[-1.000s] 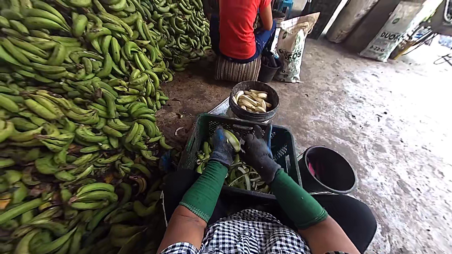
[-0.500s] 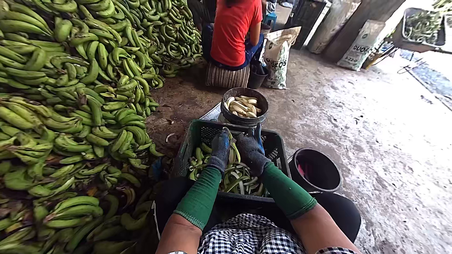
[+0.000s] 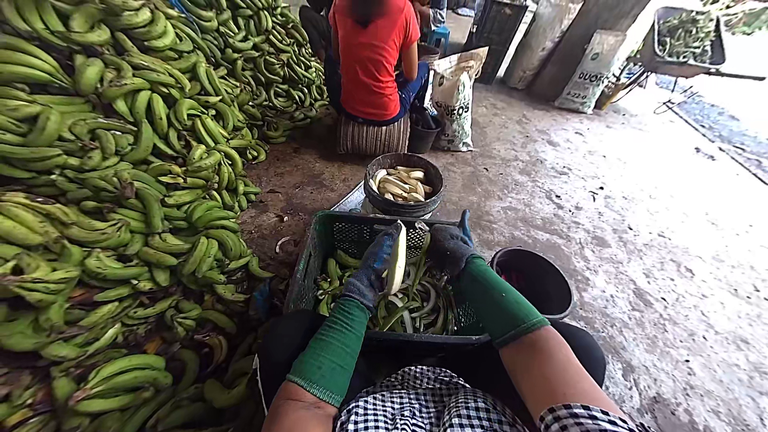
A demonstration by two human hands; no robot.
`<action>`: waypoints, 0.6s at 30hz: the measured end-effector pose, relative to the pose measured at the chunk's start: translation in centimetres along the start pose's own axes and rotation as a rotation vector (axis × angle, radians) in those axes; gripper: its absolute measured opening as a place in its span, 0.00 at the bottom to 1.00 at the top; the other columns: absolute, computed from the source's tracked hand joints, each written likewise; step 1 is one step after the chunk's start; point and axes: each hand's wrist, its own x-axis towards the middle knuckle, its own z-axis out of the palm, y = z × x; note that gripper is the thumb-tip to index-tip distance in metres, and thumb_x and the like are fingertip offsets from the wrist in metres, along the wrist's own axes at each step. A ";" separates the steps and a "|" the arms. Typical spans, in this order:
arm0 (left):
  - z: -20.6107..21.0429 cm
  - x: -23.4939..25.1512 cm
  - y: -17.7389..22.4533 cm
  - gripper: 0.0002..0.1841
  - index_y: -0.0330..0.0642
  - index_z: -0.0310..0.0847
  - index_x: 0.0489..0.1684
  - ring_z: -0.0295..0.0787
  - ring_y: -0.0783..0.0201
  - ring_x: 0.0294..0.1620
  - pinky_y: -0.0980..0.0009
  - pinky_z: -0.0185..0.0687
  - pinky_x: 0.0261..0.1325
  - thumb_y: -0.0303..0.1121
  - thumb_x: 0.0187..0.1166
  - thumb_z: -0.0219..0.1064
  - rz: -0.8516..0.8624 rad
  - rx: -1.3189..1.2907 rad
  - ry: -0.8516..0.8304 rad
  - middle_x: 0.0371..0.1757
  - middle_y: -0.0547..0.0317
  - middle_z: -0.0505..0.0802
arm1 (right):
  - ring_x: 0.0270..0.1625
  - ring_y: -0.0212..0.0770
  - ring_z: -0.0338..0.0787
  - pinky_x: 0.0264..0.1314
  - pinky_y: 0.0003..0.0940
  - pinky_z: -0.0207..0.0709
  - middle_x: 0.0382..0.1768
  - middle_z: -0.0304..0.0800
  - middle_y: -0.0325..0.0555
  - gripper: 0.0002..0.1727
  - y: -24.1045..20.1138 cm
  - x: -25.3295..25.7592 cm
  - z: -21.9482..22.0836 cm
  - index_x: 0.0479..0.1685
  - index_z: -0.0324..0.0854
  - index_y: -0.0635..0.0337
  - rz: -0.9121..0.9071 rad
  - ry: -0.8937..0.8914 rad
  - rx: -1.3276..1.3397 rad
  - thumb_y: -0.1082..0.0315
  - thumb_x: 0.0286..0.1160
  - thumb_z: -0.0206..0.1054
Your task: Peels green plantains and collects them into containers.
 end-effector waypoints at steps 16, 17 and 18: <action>-0.5 0.5 -1.5 0.23 0.37 0.76 0.73 0.83 0.53 0.63 0.52 0.80 0.66 0.44 0.95 0.46 0.070 0.111 0.242 0.66 0.42 0.86 | 0.73 0.69 0.82 0.77 0.69 0.71 0.59 0.89 0.66 0.24 -5.7 -4.0 2.5 0.61 0.83 0.69 -0.281 0.100 -0.042 0.55 0.79 0.70; -0.4 0.3 -1.5 0.22 0.37 0.77 0.72 0.83 0.54 0.63 0.52 0.80 0.65 0.43 0.95 0.47 0.090 0.171 0.224 0.66 0.42 0.86 | 0.70 0.69 0.84 0.72 0.69 0.76 0.58 0.88 0.67 0.24 -5.6 -3.4 2.4 0.60 0.83 0.69 -0.242 0.107 -0.003 0.55 0.81 0.68; -0.3 0.3 -1.5 0.21 0.38 0.78 0.71 0.84 0.55 0.62 0.54 0.81 0.64 0.41 0.94 0.48 0.110 0.223 0.197 0.64 0.44 0.87 | 0.67 0.68 0.86 0.67 0.69 0.79 0.57 0.88 0.67 0.23 -5.2 -2.7 2.3 0.59 0.83 0.68 -0.203 0.115 0.037 0.55 0.80 0.69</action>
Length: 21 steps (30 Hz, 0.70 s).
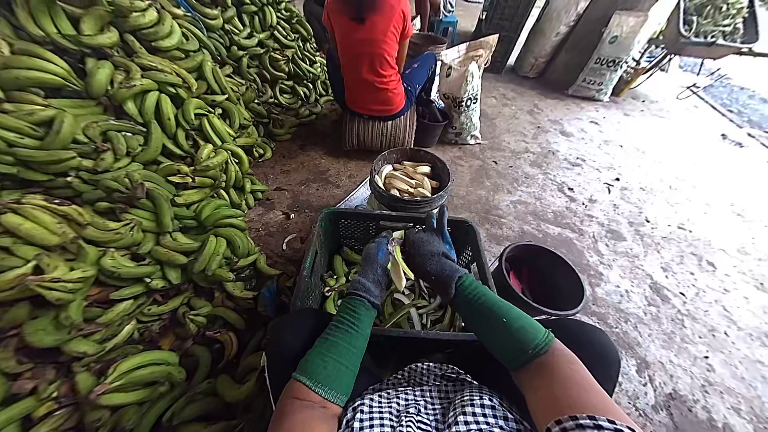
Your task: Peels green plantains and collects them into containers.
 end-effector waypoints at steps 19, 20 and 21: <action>3.8 4.4 2.5 0.19 0.45 0.67 0.76 0.89 0.57 0.31 0.61 0.88 0.33 0.39 0.92 0.52 -0.385 -0.067 -0.263 0.40 0.50 0.89 | 0.53 0.61 0.89 0.55 0.64 0.78 0.46 0.89 0.61 0.14 13.7 -7.9 -9.9 0.51 0.84 0.67 -0.056 -0.286 0.151 0.64 0.77 0.70; 4.8 6.1 3.9 0.19 0.44 0.70 0.74 0.89 0.57 0.33 0.62 0.88 0.34 0.42 0.92 0.52 -0.348 -0.022 -0.270 0.41 0.50 0.89 | 0.52 0.61 0.88 0.55 0.63 0.78 0.45 0.88 0.62 0.14 14.2 -8.0 -10.2 0.50 0.83 0.69 -0.104 -0.294 0.190 0.66 0.76 0.70; 5.8 8.2 5.3 0.19 0.43 0.73 0.70 0.89 0.58 0.34 0.61 0.88 0.37 0.44 0.91 0.53 -0.289 0.042 -0.271 0.42 0.50 0.89 | 0.51 0.61 0.88 0.54 0.63 0.78 0.44 0.87 0.62 0.13 14.8 -7.9 -10.3 0.49 0.83 0.69 -0.153 -0.302 0.213 0.66 0.76 0.69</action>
